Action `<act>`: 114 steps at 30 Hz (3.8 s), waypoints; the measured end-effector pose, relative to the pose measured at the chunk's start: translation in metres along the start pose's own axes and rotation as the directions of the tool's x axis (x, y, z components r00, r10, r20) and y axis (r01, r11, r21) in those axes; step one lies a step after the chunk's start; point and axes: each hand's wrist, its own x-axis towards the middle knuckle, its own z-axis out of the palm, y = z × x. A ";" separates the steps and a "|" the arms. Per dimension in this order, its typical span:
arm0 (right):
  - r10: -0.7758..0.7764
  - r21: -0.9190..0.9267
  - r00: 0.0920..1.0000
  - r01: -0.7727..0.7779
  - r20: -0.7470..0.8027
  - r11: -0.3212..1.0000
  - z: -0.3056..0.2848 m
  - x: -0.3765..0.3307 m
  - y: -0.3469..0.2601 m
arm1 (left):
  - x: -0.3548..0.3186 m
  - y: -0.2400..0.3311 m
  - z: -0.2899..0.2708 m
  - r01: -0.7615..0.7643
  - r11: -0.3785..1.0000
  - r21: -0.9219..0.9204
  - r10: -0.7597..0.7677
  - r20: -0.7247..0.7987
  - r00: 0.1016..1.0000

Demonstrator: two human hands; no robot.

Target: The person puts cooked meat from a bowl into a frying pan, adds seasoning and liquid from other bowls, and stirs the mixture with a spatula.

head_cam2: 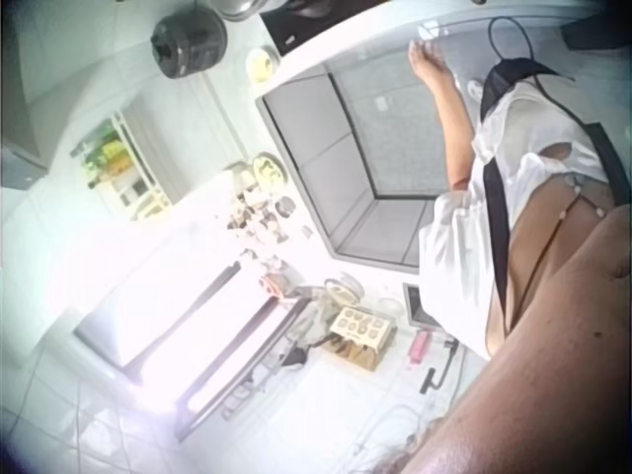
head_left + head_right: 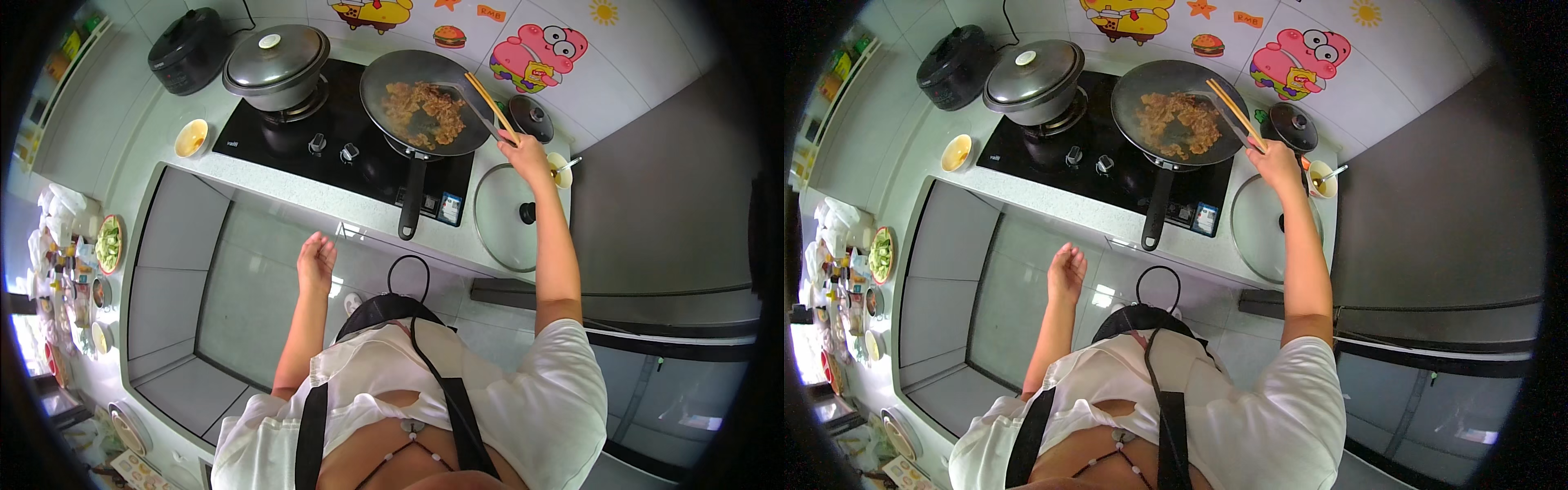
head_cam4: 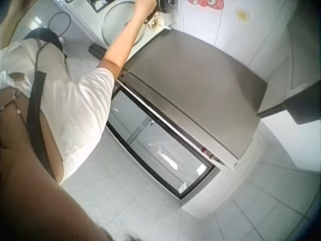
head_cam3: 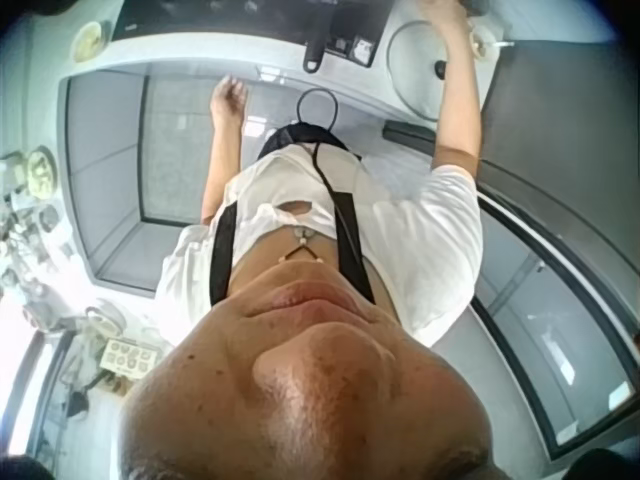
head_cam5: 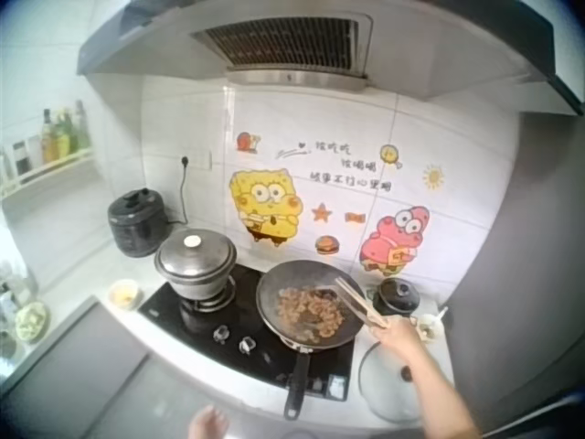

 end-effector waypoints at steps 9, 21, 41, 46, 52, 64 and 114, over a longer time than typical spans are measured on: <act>0.058 -0.090 0.991 -0.047 0.123 0.995 -0.013 -0.061 -0.010 | 0.005 -0.002 0.006 0.005 1.000 -0.017 -0.005 0.041 0.999; 0.006 -0.197 0.999 0.001 0.033 0.980 0.002 -0.015 0.005 | 0.002 -0.011 0.009 0.024 1.000 -0.009 -0.024 0.047 0.999; -0.133 -0.170 0.987 0.146 0.089 0.975 -0.022 -0.058 -0.019 | -0.013 0.006 0.006 -0.042 0.998 -0.054 0.043 0.017 0.999; -0.051 -0.317 0.991 0.088 0.123 0.944 0.008 -0.058 -0.040 | -0.006 0.015 0.005 -0.045 0.998 -0.039 0.048 0.075 0.996; -0.060 -0.397 0.998 0.045 -0.027 0.917 0.015 -0.042 -0.027 | -0.001 0.030 -0.009 -0.055 0.996 -0.074 0.060 0.069 0.996; 0.229 0.428 0.950 -0.301 0.212 0.852 0.030 -0.034 -0.004 | 0.014 0.025 0.004 -0.018 0.998 -0.060 0.025 0.112 0.993; 0.140 -0.095 0.986 -0.149 -0.094 0.984 0.007 -0.045 -0.019 | 0.065 0.044 0.067 0.112 0.979 0.171 -0.152 0.242 0.958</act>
